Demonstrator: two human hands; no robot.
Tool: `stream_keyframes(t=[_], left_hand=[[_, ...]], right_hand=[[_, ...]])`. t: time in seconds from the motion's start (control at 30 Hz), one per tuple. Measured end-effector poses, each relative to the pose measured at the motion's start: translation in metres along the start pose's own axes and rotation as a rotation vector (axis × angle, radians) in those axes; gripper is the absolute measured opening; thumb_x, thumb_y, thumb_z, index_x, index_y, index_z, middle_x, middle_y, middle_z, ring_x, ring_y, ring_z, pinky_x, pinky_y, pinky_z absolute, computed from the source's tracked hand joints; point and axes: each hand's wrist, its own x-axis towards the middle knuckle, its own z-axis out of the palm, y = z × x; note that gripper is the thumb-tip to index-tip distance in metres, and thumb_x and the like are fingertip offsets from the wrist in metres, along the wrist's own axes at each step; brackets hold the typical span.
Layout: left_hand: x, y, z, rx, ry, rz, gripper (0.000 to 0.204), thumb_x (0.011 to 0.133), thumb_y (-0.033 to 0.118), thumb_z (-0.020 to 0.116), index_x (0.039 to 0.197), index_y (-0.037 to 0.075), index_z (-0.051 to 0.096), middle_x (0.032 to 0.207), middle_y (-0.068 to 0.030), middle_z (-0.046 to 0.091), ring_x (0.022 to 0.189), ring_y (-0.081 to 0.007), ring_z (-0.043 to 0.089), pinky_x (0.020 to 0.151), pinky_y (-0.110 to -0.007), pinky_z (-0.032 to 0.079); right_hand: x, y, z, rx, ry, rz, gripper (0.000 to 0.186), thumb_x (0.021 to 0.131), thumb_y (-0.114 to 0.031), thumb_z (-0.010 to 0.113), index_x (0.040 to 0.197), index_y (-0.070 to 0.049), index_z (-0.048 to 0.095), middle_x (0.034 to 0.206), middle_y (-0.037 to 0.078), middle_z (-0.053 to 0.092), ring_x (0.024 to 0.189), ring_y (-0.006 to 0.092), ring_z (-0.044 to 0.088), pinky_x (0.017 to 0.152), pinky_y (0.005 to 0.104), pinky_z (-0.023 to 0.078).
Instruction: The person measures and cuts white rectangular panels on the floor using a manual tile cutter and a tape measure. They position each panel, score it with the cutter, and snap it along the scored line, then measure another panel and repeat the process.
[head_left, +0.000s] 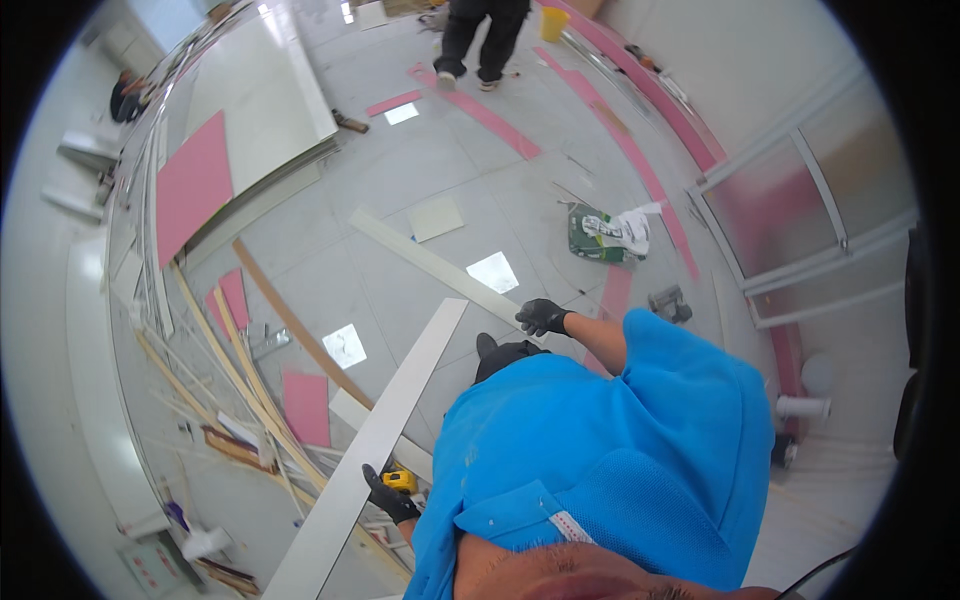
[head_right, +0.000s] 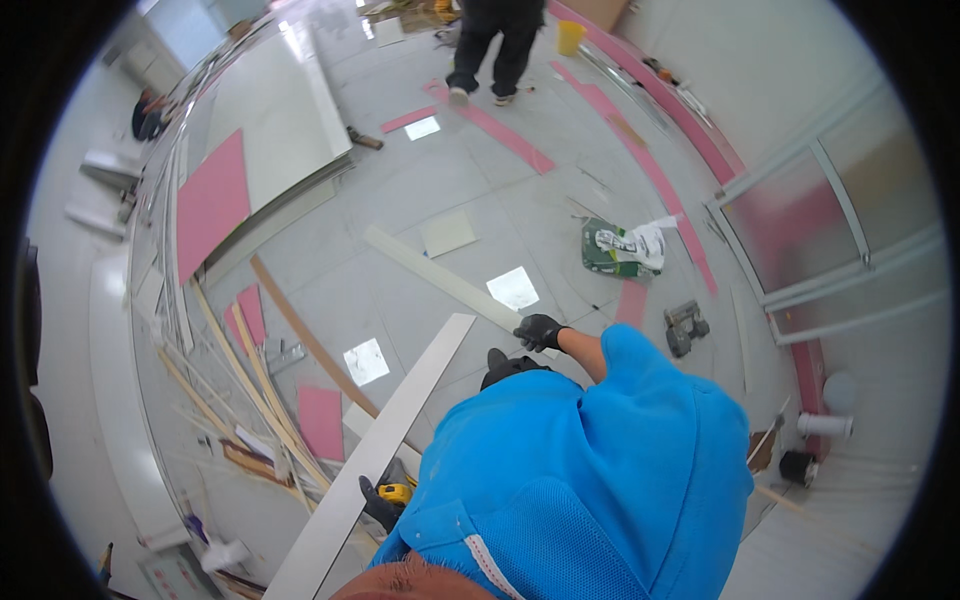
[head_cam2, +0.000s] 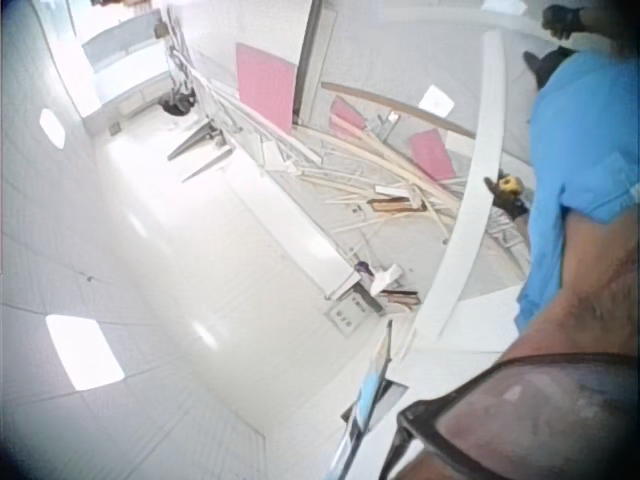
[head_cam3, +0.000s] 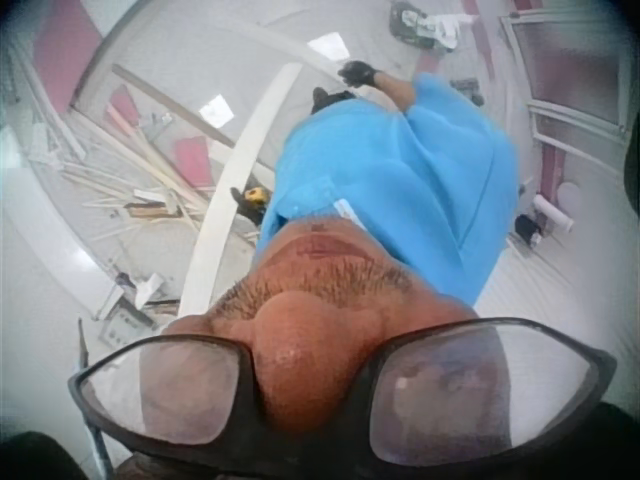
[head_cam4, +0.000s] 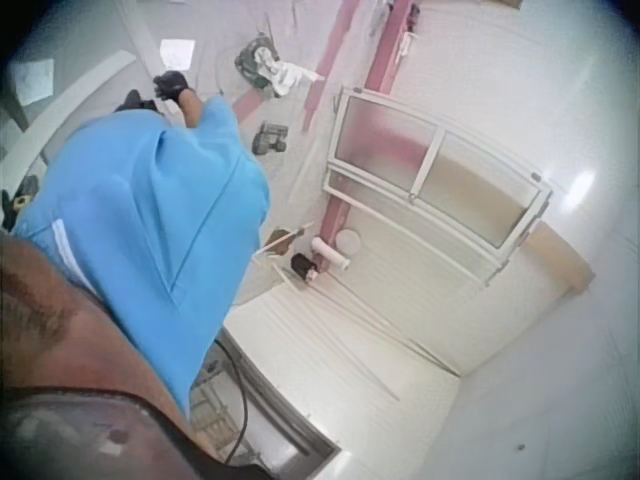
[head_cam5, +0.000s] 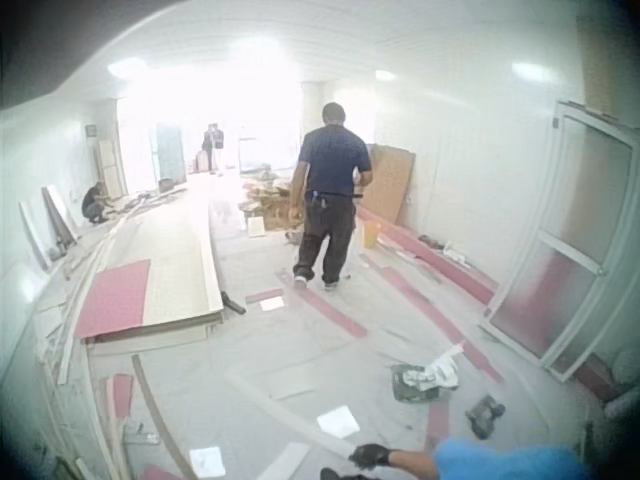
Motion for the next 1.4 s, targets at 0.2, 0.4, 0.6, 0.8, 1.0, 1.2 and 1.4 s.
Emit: stream_keyframes(t=[0.2, 0.4, 0.6, 0.8, 1.0, 1.2, 1.4], left_hand=[[0.026, 0.048, 0.089, 0.191, -0.245, -0.023, 0.041, 0.093, 0.04, 0.06, 0.096, -0.001, 0.063, 0.075, -0.0125, 0.064, 0.055, -0.0201, 0.061, 0.051, -0.031, 0.051], [0.023, 0.087, 0.192, 0.27, -0.454, 0.036, 0.041, 0.092, 0.041, 0.06, 0.097, 0.0, 0.063, 0.074, -0.0142, 0.065, 0.052, -0.0225, 0.061, 0.049, -0.033, 0.052], [0.05, 0.111, 0.232, 0.37, -0.702, -0.123, 0.044, 0.092, 0.044, 0.06, 0.096, 0.0, 0.064, 0.073, -0.0147, 0.066, 0.053, -0.0215, 0.062, 0.049, -0.032, 0.051], [0.09, 0.137, 0.278, 0.435, -0.896, -0.177, 0.04, 0.093, 0.041, 0.059, 0.102, 0.002, 0.062, 0.078, -0.0157, 0.069, 0.056, -0.0217, 0.063, 0.049, -0.031, 0.051], [0.074, 0.165, 0.321, 0.511, -1.116, -0.173, 0.037, 0.094, 0.038, 0.056, 0.101, 0.002, 0.063, 0.077, -0.0137, 0.068, 0.059, -0.019, 0.063, 0.051, -0.029, 0.05], [0.073, 0.166, 0.367, 0.556, -1.332, -0.28, 0.037, 0.095, 0.037, 0.055, 0.103, 0.002, 0.06, 0.077, -0.0145, 0.066, 0.062, -0.0212, 0.062, 0.055, -0.032, 0.052], [0.065, 0.151, 0.413, 0.636, -1.307, -0.355, 0.046, 0.095, 0.042, 0.053, 0.091, -0.004, 0.063, 0.068, -0.0184, 0.066, 0.052, -0.0254, 0.062, 0.049, -0.032, 0.052]], right_hand=[[-0.023, 0.013, -0.036, 0.17, 0.178, -0.025, 0.026, 0.092, -0.03, 0.056, 0.095, -0.005, 0.054, 0.079, 0.009, 0.06, 0.057, 0.0155, 0.055, 0.048, 0.0282, 0.047], [-0.049, 0.065, -0.076, 0.468, 0.376, -0.033, 0.031, 0.091, -0.033, 0.057, 0.095, -0.003, 0.056, 0.081, 0.01, 0.063, 0.062, 0.0187, 0.061, 0.051, 0.0312, 0.05], [-0.087, 0.109, -0.053, 0.703, 0.489, -0.012, 0.027, 0.092, -0.031, 0.059, 0.094, -0.004, 0.054, 0.078, 0.01, 0.06, 0.059, 0.0173, 0.058, 0.047, 0.03, 0.047], [-0.109, 0.119, 0.017, 0.874, 0.5, 0.005, 0.024, 0.092, -0.029, 0.059, 0.09, -0.007, 0.05, 0.076, 0.008, 0.056, 0.057, 0.016, 0.054, 0.046, 0.028, 0.044], [-0.125, 0.122, 0.089, 0.759, 0.595, 0.026, 0.032, 0.093, -0.036, 0.057, 0.101, -0.005, 0.053, 0.085, 0.008, 0.06, 0.069, 0.0166, 0.059, 0.055, 0.0296, 0.048], [-0.177, 0.055, 0.133, 0.96, 0.732, -0.13, 0.045, 0.094, -0.045, 0.054, 0.117, -0.006, 0.05, 0.105, 0.011, 0.06, 0.09, 0.0201, 0.06, 0.074, 0.0342, 0.048], [-0.23, -0.034, 0.124, 1.404, 0.814, -0.579, 0.058, 0.095, -0.053, 0.051, 0.13, -0.007, 0.049, 0.12, 0.013, 0.06, 0.107, 0.0226, 0.061, 0.089, 0.0383, 0.049]])
